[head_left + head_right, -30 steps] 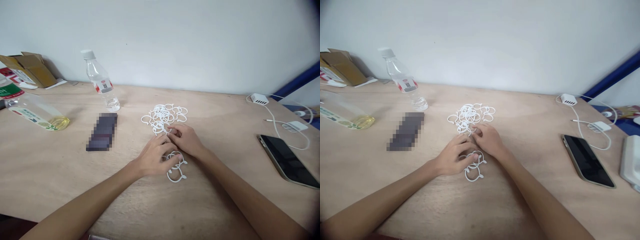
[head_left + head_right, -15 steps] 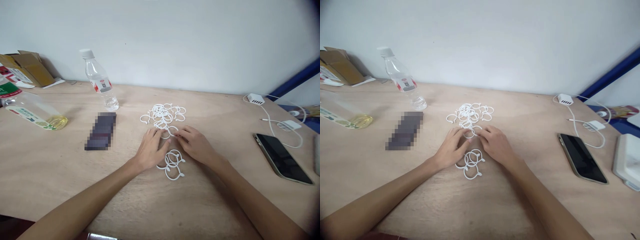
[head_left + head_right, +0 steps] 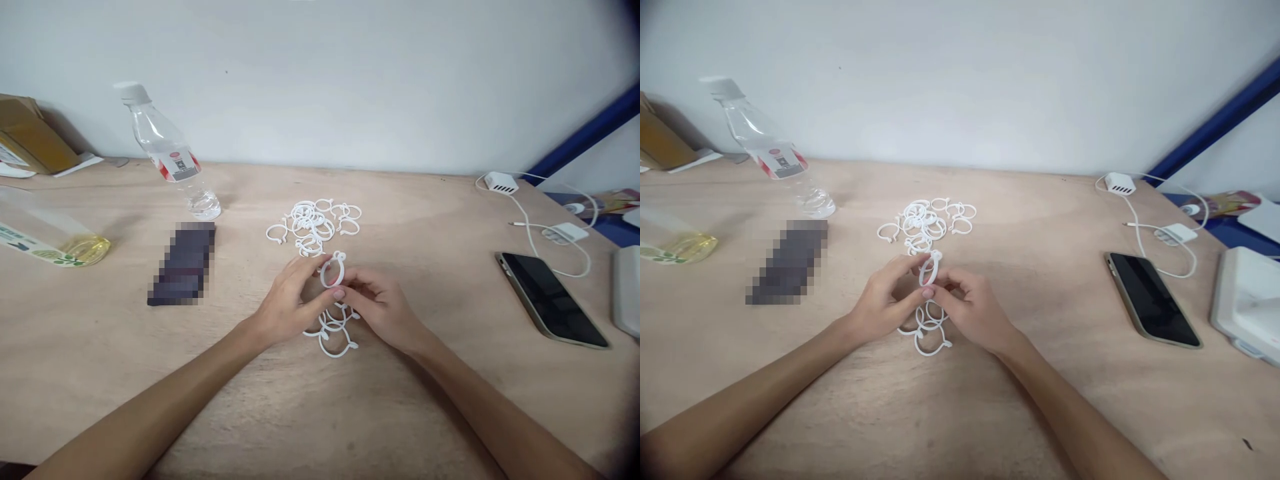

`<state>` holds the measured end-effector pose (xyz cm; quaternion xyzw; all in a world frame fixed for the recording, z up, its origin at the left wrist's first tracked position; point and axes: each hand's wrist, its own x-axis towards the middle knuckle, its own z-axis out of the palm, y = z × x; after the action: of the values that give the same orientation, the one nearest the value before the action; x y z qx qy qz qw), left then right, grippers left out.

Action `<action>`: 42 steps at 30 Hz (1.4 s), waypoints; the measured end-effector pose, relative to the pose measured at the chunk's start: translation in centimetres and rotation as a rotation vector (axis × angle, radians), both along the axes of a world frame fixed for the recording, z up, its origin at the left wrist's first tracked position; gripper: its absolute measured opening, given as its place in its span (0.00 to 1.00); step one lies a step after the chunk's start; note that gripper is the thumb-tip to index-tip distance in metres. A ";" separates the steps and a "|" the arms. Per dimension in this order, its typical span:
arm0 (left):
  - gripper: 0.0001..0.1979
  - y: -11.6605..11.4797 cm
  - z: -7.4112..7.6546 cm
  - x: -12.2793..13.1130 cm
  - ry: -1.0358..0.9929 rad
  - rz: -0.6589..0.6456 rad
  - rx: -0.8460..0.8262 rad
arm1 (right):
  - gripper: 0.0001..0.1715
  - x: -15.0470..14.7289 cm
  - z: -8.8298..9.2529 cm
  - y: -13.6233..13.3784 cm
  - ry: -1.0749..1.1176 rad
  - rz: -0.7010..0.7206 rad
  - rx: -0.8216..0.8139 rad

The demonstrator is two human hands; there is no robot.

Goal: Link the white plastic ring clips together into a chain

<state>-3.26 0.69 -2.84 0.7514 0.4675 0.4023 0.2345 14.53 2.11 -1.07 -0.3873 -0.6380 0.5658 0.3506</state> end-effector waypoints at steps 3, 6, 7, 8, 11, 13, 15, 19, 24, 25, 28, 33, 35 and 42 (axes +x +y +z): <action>0.20 0.1 0.1 0.0 -0.038 0.028 0.004 | 0.10 0.1 -0.1 -0.1 0.007 0.024 -0.004; 0.19 0.1 0.2 0.0 -0.056 0.066 0.052 | 0.09 0.4 -0.3 0.2 -0.007 -0.012 -0.039; 0.19 0.1 0.2 0.0 -0.061 0.079 0.079 | 0.10 0.5 -0.4 0.3 -0.012 -0.057 -0.049; 0.18 0.1 0.2 0.0 -0.063 0.087 0.107 | 0.10 0.5 -0.4 0.4 -0.016 -0.111 -0.049; 0.17 -0.2 0.0 -0.1 -0.019 0.036 0.200 | 0.17 0.3 -0.3 0.6 -0.039 -0.242 -0.004; 0.18 -0.4 -0.2 -0.1 0.036 -0.035 0.277 | 0.20 0.1 -0.2 0.6 -0.050 -0.262 -0.007; 0.19 -0.5 -0.4 -0.1 0.082 -0.094 0.346 | 0.20 -0.1 -0.1 0.4 -0.038 -0.260 -0.055; 0.21 -0.6 -0.2 -0.1 0.104 -0.094 0.314 | 0.17 -0.2 -0.2 0.3 0.027 -0.269 -0.104; 0.21 -0.3 0.4 -0.1 0.094 0.023 0.072 | 0.13 0.0 -0.8 0.4 0.195 -0.204 -0.179; 0.19 -0.2 0.4 -0.1 0.120 0.019 0.044 | 0.12 0.0 -0.9 0.4 0.220 -0.188 -0.196; 0.17 -0.1 0.5 -0.1 0.186 -0.033 0.013 | 0.09 -0.1 -1.1 0.3 0.275 -0.167 -0.253; 0.18 0.1 0.4 -0.2 0.086 -0.107 -0.084 | 0.10 -0.3 -0.9 0.2 0.243 -0.151 -0.319; 0.19 0.2 0.5 -0.3 0.056 -0.132 -0.146 | 0.11 -0.3 -0.9 0.2 0.215 -0.142 -0.306; 0.19 0.2 0.6 -0.2 0.077 -0.148 -0.228 | 0.13 -0.3 -0.9 0.1 0.147 -0.132 -0.270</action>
<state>-3.48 0.92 -2.22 0.7672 0.4619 0.2993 0.3293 14.22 2.22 -2.01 -0.4295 -0.5019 0.6488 0.3778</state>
